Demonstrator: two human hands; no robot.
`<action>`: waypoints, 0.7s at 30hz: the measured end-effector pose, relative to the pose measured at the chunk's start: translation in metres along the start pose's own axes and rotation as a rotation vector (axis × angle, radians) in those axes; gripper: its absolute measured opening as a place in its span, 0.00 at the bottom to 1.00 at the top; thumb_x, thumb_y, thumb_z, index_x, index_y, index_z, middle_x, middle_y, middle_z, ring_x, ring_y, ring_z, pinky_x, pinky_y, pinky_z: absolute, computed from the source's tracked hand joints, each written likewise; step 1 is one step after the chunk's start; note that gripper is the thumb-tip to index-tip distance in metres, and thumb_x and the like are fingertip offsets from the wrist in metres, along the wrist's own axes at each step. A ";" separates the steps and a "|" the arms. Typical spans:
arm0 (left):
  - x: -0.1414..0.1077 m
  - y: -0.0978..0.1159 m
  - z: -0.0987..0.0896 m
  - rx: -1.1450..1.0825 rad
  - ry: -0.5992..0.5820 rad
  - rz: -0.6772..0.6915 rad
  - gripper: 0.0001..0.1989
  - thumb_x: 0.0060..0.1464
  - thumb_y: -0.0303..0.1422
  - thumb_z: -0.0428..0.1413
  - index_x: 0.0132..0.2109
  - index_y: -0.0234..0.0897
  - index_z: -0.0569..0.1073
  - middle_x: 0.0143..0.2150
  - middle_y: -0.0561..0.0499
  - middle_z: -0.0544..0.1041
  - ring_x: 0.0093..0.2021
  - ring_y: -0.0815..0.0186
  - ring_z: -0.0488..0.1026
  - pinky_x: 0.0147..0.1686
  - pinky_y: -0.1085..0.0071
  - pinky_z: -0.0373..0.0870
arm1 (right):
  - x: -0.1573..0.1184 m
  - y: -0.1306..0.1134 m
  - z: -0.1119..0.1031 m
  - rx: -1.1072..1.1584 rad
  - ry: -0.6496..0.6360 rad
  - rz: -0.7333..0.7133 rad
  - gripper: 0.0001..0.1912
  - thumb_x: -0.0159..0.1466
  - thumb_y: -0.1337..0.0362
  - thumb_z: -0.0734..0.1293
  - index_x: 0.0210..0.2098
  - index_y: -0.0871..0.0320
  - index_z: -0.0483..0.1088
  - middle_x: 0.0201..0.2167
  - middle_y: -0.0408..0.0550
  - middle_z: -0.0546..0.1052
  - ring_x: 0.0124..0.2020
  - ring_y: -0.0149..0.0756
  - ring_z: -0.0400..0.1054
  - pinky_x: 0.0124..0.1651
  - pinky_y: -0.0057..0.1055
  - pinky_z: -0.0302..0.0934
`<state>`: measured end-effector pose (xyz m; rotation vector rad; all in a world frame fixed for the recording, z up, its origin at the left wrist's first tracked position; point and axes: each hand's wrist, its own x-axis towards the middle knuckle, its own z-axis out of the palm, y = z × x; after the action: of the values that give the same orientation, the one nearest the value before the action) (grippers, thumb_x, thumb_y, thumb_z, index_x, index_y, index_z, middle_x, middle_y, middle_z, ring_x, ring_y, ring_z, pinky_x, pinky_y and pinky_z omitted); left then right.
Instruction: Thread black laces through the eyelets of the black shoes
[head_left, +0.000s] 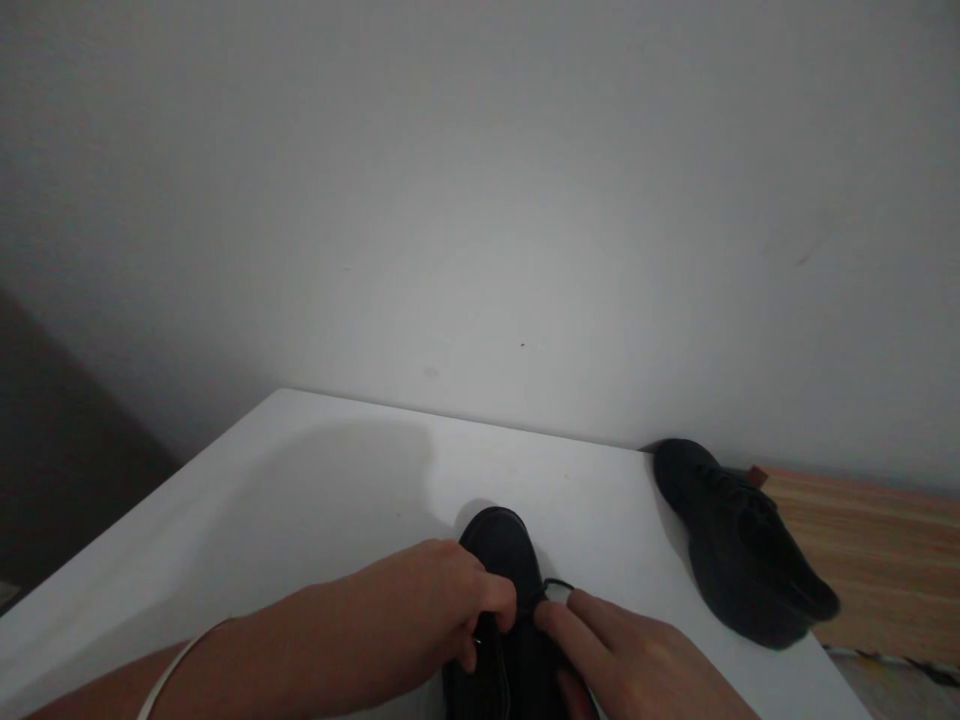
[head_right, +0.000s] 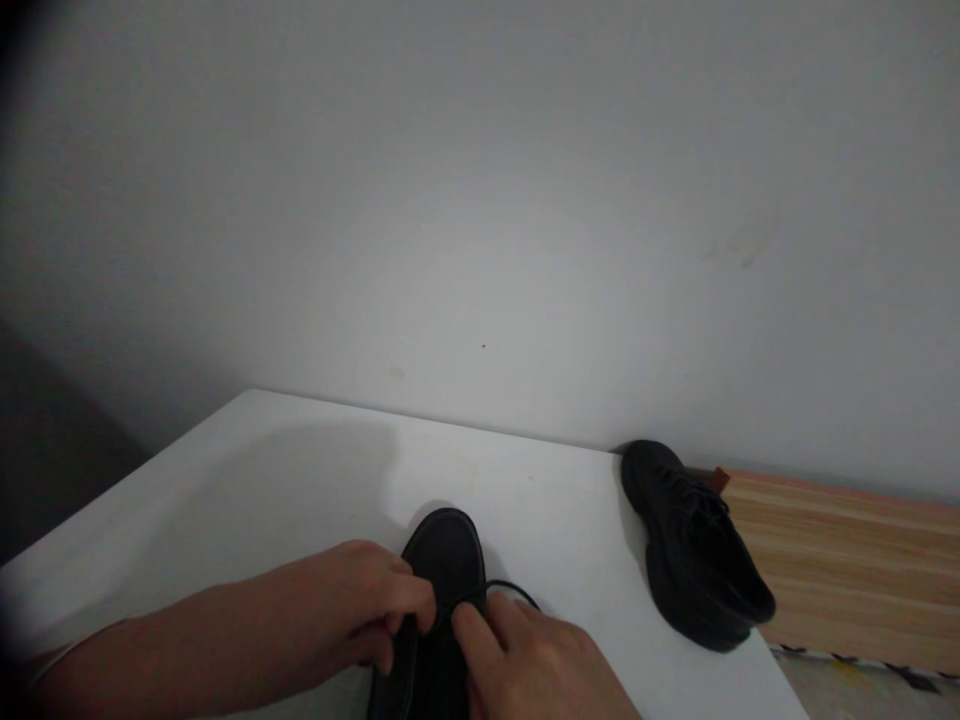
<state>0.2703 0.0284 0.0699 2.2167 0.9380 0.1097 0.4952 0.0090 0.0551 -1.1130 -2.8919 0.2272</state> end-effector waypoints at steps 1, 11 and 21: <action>-0.002 0.003 0.000 0.022 0.010 -0.021 0.12 0.52 0.18 0.52 0.36 0.40 0.73 0.30 0.56 0.78 0.31 0.70 0.74 0.31 0.78 0.64 | 0.004 -0.003 0.000 -0.041 0.000 -0.023 0.18 0.53 0.78 0.65 0.40 0.54 0.69 0.30 0.42 0.76 0.25 0.36 0.72 0.23 0.27 0.61; -0.008 0.049 0.017 0.275 0.061 -0.242 0.14 0.55 0.37 0.56 0.45 0.33 0.71 0.45 0.42 0.76 0.44 0.56 0.73 0.45 0.62 0.69 | 0.022 -0.020 -0.007 -0.143 -0.102 0.016 0.10 0.54 0.77 0.65 0.33 0.59 0.72 0.29 0.48 0.77 0.26 0.39 0.73 0.20 0.32 0.49; -0.012 0.061 0.015 0.367 0.042 -0.264 0.13 0.52 0.23 0.49 0.44 0.32 0.73 0.42 0.42 0.76 0.41 0.58 0.73 0.45 0.63 0.71 | 0.023 -0.031 -0.017 -0.201 -0.101 0.100 0.10 0.59 0.75 0.64 0.37 0.57 0.72 0.36 0.51 0.76 0.36 0.44 0.72 0.29 0.33 0.61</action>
<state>0.3024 -0.0172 0.1003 2.3989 1.3535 -0.1508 0.4591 0.0035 0.0761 -1.3150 -3.0052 -0.0064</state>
